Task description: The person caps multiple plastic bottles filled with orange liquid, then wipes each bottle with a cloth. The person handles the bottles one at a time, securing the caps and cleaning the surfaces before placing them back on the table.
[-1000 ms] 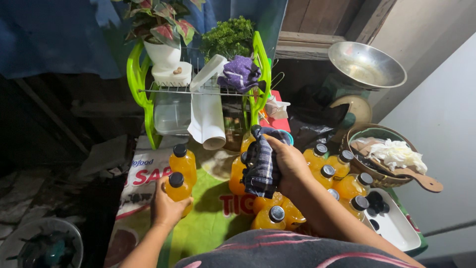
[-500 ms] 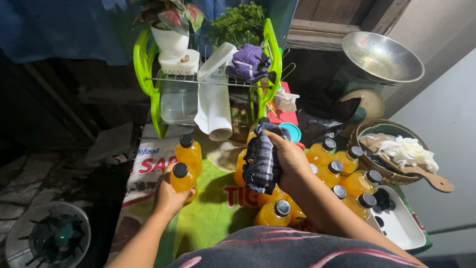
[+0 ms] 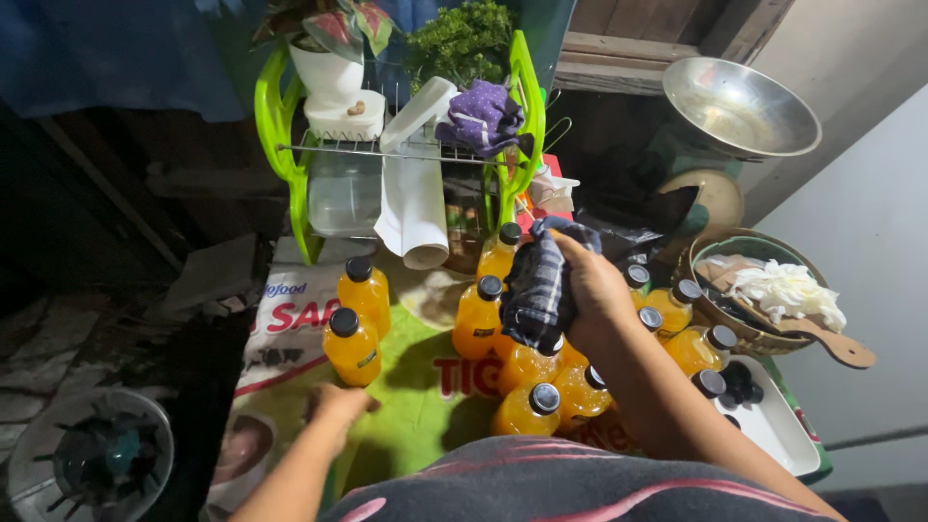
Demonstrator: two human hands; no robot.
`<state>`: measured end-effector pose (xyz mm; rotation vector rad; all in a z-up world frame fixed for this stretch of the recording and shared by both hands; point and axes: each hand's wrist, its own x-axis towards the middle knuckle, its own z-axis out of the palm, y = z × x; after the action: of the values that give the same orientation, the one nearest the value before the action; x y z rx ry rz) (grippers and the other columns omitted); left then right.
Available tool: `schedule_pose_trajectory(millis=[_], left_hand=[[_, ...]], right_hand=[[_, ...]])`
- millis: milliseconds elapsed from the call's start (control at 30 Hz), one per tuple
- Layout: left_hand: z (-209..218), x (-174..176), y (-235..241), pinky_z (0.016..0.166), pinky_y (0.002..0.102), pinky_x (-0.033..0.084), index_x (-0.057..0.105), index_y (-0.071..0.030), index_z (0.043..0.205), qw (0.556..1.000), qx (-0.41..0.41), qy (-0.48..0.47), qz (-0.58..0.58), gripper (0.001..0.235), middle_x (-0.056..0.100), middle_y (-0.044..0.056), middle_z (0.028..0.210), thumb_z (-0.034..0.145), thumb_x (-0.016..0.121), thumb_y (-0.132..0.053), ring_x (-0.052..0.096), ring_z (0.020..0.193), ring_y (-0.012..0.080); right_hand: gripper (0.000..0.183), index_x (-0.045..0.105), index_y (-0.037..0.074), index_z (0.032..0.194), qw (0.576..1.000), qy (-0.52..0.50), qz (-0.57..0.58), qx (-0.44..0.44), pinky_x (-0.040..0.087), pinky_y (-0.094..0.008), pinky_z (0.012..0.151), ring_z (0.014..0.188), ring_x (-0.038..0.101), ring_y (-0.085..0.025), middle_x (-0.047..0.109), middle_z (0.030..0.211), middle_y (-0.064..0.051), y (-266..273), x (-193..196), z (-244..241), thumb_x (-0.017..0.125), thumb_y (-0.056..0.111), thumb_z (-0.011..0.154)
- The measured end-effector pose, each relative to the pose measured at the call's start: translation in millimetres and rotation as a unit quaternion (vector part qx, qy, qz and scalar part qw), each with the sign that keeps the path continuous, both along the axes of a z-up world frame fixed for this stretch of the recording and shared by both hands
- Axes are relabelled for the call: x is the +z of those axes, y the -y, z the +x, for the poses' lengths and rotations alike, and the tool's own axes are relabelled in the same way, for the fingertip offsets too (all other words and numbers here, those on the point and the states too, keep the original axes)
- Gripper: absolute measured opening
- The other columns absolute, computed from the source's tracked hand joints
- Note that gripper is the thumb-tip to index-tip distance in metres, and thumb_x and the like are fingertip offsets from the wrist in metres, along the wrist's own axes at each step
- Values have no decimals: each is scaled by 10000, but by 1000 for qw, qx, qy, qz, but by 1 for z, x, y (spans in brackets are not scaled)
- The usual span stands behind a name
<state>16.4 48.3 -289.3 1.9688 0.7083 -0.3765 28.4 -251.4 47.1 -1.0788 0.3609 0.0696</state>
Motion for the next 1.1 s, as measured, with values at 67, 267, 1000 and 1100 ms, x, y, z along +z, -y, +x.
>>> schedule_pose_trajectory(millis=[67,267,1000,1100], left_hand=[[-4,1,18,770,404,580,784,42,985,973,-204,-108,20,493,774,197,952,639,890,-293,714,854,306],[-34,103,121,811,356,588,679,-95,1148,910,-323,249,-69,620,716,91,962,606,909,-289,709,880,237],[-69,211,187,801,442,537,712,-93,891,886,-370,273,69,220,643,169,962,693,744,-184,664,933,373],[-70,227,174,796,449,532,727,-86,864,889,-326,308,93,229,669,184,914,655,781,-163,659,904,391]], right_hand=[[216,672,32,1016,1000,5,4,7,600,-404,605,647,692,-214,703,800,-91,3,5,-2,636,236,955],[220,661,41,1010,1000,4,-9,7,612,-415,611,638,706,-233,709,785,-92,16,9,-12,620,240,928],[240,673,54,1083,1000,-17,-5,24,572,-370,587,642,677,-193,706,820,-68,85,1,-55,692,209,901],[258,672,62,1073,996,-58,-21,67,560,-373,576,633,662,-200,696,813,-70,87,-1,-60,703,256,906]])
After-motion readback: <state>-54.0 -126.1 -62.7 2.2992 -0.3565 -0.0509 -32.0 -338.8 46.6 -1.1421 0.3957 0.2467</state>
